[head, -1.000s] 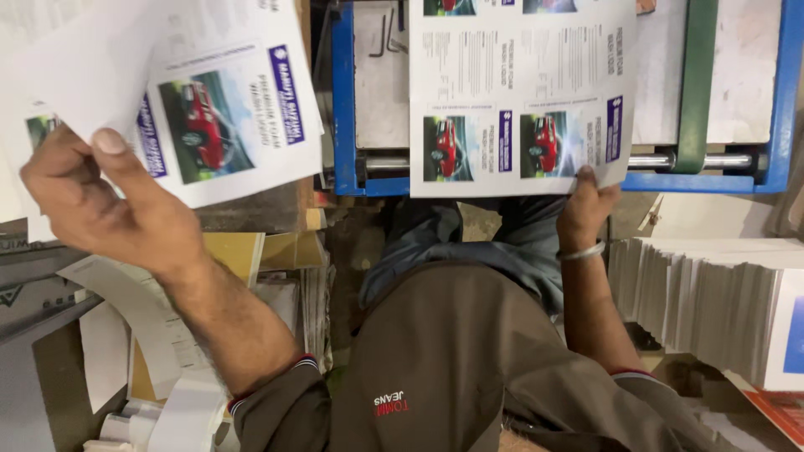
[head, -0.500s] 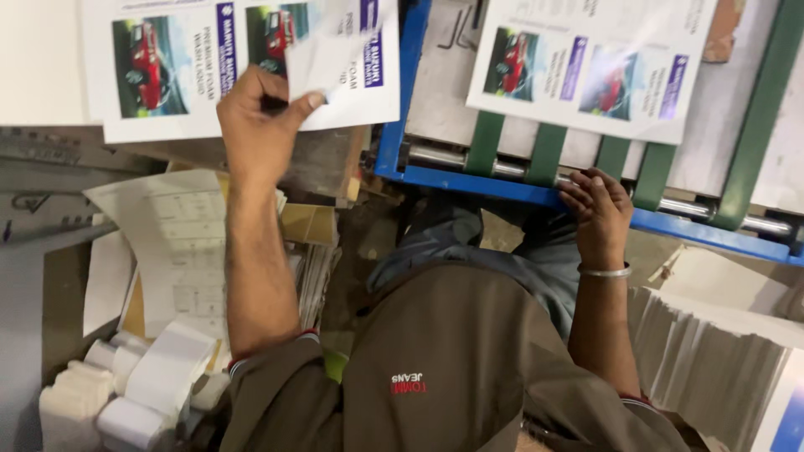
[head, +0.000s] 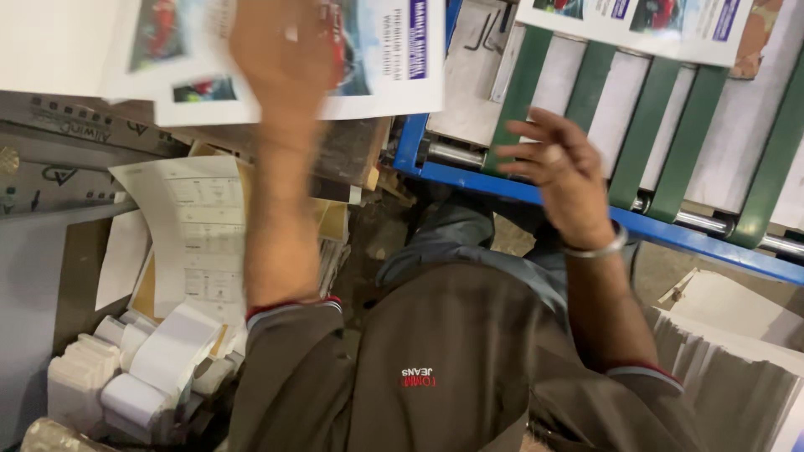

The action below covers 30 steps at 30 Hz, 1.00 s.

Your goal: The person repeatedly picks up printed sheets from a stack on the left and feeds them one by one into a blue laminating or binding machine on the right. The sheets feature a red car image and text. The person handles the sheets by hand and maintains a steady rhythm throughout the clip.

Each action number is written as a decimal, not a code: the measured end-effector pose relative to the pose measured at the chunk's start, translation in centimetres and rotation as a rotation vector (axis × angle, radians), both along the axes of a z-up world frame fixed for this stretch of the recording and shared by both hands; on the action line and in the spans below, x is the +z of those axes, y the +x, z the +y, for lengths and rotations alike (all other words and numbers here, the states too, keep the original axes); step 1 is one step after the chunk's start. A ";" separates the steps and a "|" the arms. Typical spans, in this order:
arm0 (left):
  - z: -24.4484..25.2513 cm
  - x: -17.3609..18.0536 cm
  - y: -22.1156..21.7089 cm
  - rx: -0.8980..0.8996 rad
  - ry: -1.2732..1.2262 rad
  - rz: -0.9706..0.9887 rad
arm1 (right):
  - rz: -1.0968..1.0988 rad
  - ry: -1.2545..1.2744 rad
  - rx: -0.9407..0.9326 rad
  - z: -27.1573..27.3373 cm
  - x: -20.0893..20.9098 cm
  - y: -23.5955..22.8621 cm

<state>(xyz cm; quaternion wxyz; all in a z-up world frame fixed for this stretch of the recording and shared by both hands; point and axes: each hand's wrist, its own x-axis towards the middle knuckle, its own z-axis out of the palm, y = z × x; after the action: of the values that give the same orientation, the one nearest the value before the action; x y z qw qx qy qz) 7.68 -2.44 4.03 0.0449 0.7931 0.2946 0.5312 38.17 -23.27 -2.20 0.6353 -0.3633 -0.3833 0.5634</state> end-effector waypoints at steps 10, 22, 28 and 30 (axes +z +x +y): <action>-11.5 -0.9 8.5 -0.336 -0.246 0.485 | 0.318 -0.148 -0.603 2.5 -8.0 3.1; -7.5 -1.6 -1.1 0.175 -0.163 0.742 | -0.179 -0.163 -1.188 -8.9 -19.1 15.9; -8.1 -0.8 -0.4 0.156 -0.159 0.686 | -0.137 -0.121 -1.170 -10.0 -21.2 12.9; -8.2 0.2 0.0 0.138 -0.162 0.676 | -0.218 -0.152 -1.175 -9.2 -22.2 12.8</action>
<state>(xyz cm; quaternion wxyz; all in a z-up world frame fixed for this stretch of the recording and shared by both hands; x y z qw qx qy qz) 7.63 -10.66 4.27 -0.0286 0.8962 0.3869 0.2152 50.98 -32.49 -24.44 0.7695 -0.6146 -0.1399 0.1033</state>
